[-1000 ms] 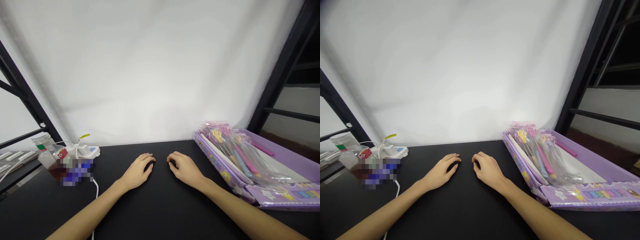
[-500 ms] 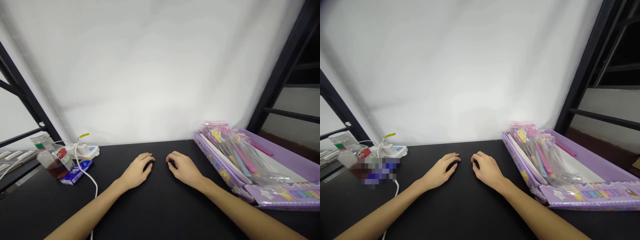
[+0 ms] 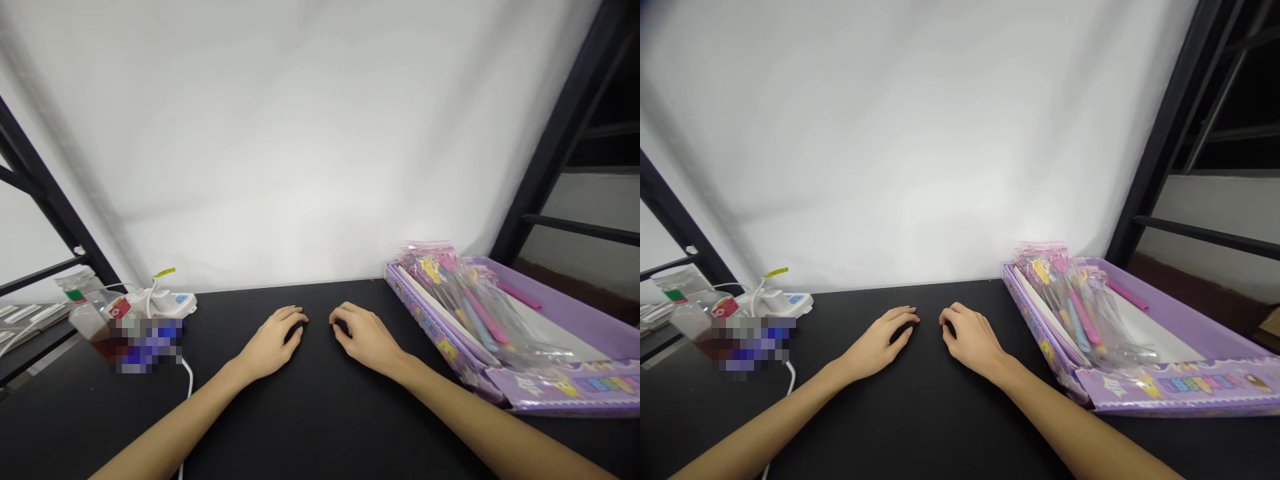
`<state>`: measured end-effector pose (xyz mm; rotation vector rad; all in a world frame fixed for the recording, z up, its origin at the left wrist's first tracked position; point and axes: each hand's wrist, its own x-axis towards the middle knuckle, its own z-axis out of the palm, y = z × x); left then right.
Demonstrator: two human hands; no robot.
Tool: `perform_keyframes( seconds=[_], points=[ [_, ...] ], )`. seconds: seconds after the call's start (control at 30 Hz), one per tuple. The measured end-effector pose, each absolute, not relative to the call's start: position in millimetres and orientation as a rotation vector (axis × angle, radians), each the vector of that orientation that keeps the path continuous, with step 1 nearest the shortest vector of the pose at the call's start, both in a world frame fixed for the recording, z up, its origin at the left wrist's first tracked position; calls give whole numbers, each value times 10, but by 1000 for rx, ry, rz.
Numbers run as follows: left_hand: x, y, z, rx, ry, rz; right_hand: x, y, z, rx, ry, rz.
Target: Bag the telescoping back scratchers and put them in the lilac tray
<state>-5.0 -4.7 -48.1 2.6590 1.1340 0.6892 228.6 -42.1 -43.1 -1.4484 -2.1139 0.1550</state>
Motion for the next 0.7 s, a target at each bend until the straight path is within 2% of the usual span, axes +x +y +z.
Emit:
perform_keyframes(
  seconds=[0.2,0.33,0.5,0.63,0.7],
  points=[
    [-51,-63,-468,2685,1139,688,2290,-417,-457,-1452,-2114,149],
    [-49,-88,-431,2830,1094,542,2302,-411,-358,-1484,-2101,193],
    [175,-50,-305,3001,959,387,2387,-541,68,-1378,-2080,363],
    [643,-28,-80,2959,794,478,2615,-731,496,-1301,-1921,481],
    [928,-53,47,2916,703,558,2837,-795,654,-1362,-1798,422]
  ],
)
